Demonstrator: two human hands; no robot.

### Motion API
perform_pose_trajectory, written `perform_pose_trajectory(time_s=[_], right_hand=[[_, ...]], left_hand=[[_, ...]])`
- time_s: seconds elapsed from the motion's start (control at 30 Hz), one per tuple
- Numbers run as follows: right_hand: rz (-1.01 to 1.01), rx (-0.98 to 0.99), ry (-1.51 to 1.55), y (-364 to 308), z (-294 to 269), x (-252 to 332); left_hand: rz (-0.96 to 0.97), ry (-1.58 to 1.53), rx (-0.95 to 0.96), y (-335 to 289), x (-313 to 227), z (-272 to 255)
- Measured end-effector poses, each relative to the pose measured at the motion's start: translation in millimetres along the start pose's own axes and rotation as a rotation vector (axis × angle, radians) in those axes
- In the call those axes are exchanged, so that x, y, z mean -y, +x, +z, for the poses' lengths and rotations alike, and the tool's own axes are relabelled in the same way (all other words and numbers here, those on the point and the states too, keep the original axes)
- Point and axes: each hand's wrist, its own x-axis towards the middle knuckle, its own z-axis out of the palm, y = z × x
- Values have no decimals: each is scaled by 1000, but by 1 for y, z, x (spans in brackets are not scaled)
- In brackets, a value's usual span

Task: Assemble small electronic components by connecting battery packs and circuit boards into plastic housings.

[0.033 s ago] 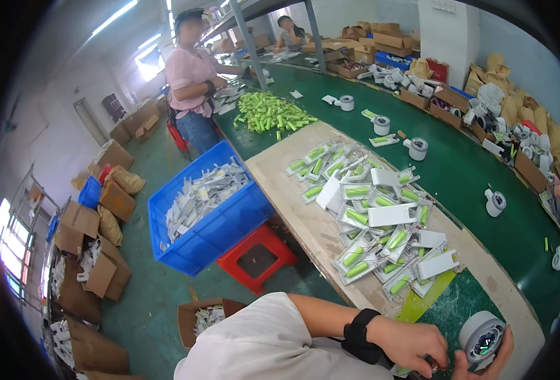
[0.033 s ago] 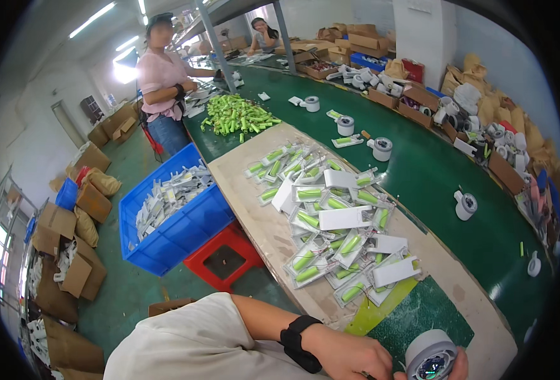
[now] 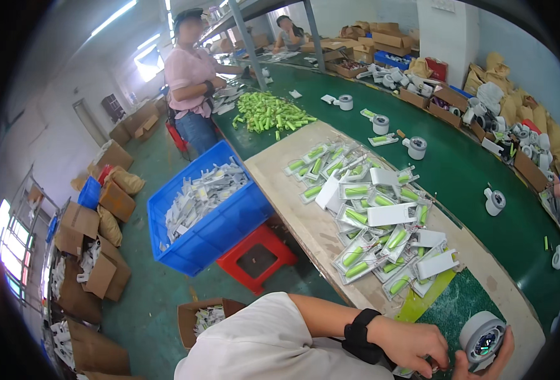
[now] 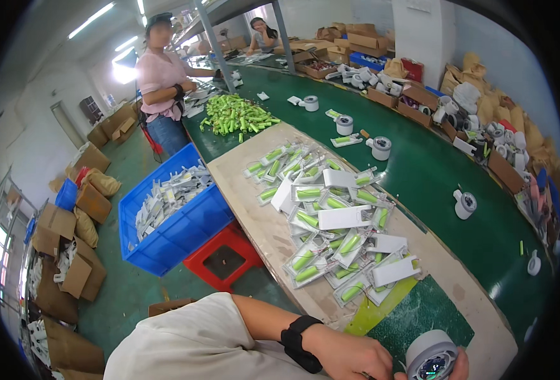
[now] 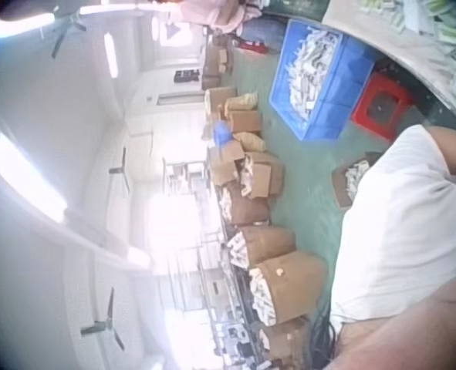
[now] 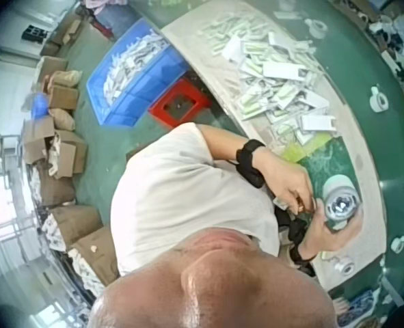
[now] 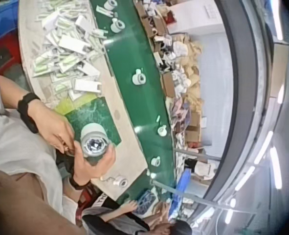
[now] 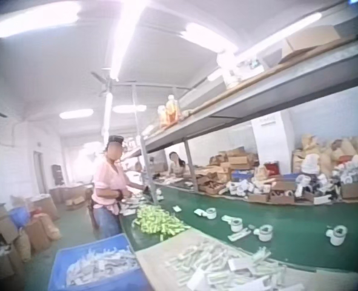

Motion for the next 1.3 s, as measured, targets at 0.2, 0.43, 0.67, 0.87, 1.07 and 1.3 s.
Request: perform_pose_trajectory(time_s=[0.2, 0.43, 0.67, 0.87, 1.07, 1.3], right_hand=[[-26, -4, -21, 1, -4, 2], [-27, 24, 8, -5, -5, 7], [78, 41, 76, -34, -19, -32], [-22, -45, 22, -18, -18, -26], [274, -101, 49, -77, -44, -58], [-4, -129, -41, -17, -49, -4]], left_hand=[[54, 34, -3, 1, 5, 3], [-97, -69, 80, -5, -12, 0], [36, 21, 181, 19, 15, 14], [-207, 173, 268, 11, -7, -12], [88, -49, 280, 42, 15, 38], [68, -8, 127, 28, -15, 22]])
